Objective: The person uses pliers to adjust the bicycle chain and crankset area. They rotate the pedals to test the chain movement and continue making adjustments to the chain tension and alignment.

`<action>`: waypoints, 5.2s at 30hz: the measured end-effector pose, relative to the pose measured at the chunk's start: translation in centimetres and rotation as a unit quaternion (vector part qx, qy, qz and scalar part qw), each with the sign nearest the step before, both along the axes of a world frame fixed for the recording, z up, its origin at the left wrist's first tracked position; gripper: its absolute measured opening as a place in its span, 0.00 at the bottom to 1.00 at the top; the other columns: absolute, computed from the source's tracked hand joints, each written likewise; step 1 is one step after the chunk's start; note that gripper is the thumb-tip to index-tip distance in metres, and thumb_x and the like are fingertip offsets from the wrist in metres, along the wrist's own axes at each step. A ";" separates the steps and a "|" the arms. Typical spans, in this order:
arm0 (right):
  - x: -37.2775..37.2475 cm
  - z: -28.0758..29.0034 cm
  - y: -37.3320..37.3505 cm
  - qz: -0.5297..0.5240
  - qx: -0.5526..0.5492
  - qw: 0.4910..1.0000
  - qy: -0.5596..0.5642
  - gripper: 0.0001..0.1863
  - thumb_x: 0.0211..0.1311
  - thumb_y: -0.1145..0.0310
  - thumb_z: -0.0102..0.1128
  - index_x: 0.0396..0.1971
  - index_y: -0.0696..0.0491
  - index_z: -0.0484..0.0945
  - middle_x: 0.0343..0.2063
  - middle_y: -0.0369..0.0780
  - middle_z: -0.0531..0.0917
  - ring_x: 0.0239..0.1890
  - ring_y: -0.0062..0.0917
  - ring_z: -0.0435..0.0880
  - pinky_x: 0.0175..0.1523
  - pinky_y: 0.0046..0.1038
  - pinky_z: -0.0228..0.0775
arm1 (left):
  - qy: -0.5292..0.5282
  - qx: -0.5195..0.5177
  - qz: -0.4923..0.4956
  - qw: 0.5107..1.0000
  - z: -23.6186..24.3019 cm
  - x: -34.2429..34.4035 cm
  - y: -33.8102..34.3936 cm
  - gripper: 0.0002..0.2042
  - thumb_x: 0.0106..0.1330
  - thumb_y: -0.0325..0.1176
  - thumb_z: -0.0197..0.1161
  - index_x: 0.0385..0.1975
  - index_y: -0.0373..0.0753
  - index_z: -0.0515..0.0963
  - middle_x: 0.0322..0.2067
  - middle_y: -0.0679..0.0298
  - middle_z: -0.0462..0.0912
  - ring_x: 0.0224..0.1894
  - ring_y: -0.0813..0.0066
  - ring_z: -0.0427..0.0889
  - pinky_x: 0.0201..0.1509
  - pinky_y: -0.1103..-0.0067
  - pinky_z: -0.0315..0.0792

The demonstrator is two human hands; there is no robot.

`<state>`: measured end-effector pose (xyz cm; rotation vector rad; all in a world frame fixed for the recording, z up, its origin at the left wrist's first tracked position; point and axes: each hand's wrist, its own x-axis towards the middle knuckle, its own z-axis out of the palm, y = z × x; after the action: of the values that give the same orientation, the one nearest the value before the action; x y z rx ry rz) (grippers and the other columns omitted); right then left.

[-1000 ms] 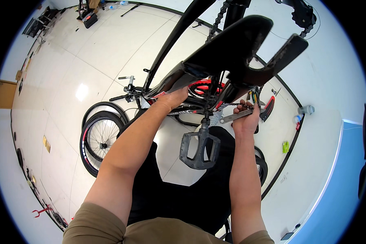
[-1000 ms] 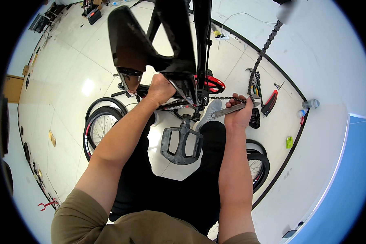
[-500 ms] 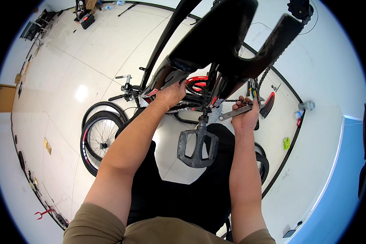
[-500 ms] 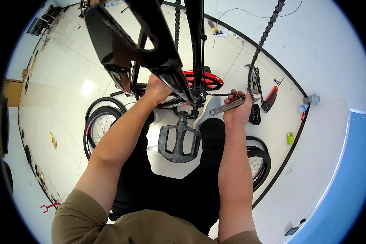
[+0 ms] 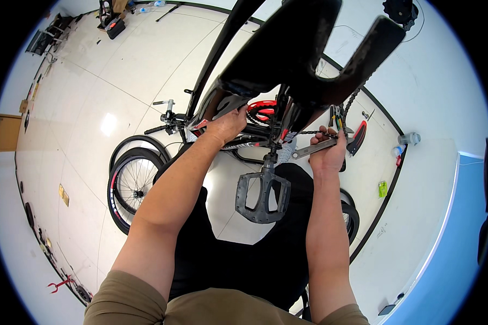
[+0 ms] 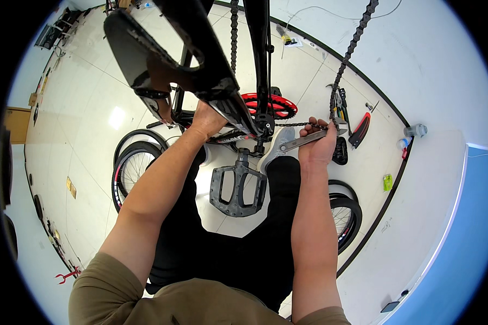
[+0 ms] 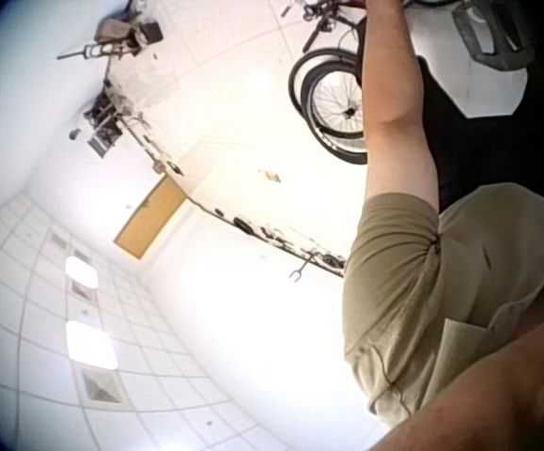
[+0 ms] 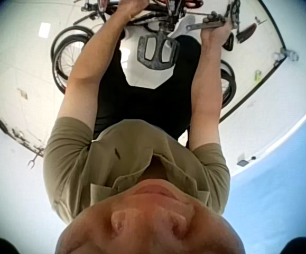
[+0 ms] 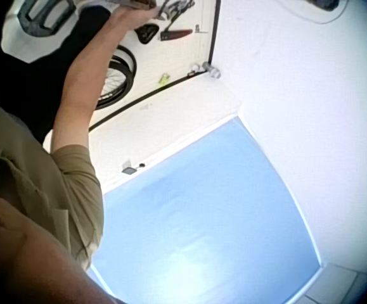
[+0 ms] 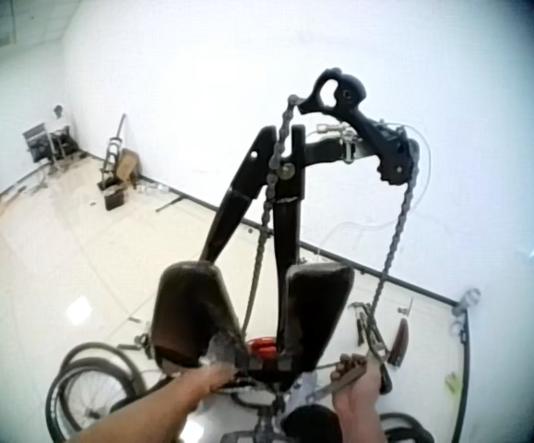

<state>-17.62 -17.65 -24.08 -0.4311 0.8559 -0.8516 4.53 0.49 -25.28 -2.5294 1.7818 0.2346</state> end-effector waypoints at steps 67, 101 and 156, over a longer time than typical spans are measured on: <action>-0.3 2.0 -0.4 -0.042 -0.042 0.992 -0.114 0.22 0.75 0.50 0.46 0.34 0.56 0.75 0.32 0.45 0.82 0.29 0.27 0.75 0.35 0.30 0.68 | 0.388 -0.344 0.238 0.821 0.7 -1.0 -0.1 0.14 0.73 0.34 0.60 0.48 0.28 0.80 0.37 0.59 0.86 0.41 0.75 0.85 0.48 0.80 0.77; 6.2 7.4 0.4 0.167 -0.251 0.949 0.086 0.13 0.64 0.64 0.62 0.35 0.59 0.85 0.22 0.36 0.82 0.18 0.11 0.67 0.23 0.20 0.57 | 0.325 -0.413 0.105 0.844 1.3 -1.9 -0.6 0.09 0.70 0.28 0.63 0.45 0.31 0.82 0.30 0.62 0.83 0.29 0.82 0.75 0.36 0.86 0.71; 4.8 6.9 -1.5 0.216 -0.198 0.955 0.043 0.10 0.62 0.69 0.67 0.36 0.61 0.80 0.27 0.44 0.85 0.20 0.20 0.81 0.20 0.16 0.62 | 0.365 -0.374 0.211 0.826 0.9 -2.3 -0.8 0.12 0.68 0.29 0.66 0.47 0.31 0.81 0.34 0.60 0.85 0.36 0.79 0.80 0.42 0.82 0.74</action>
<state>-12.80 -19.13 -17.16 -0.9760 0.6306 -0.5953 2.28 -0.33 -24.35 -3.8108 1.6626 0.7342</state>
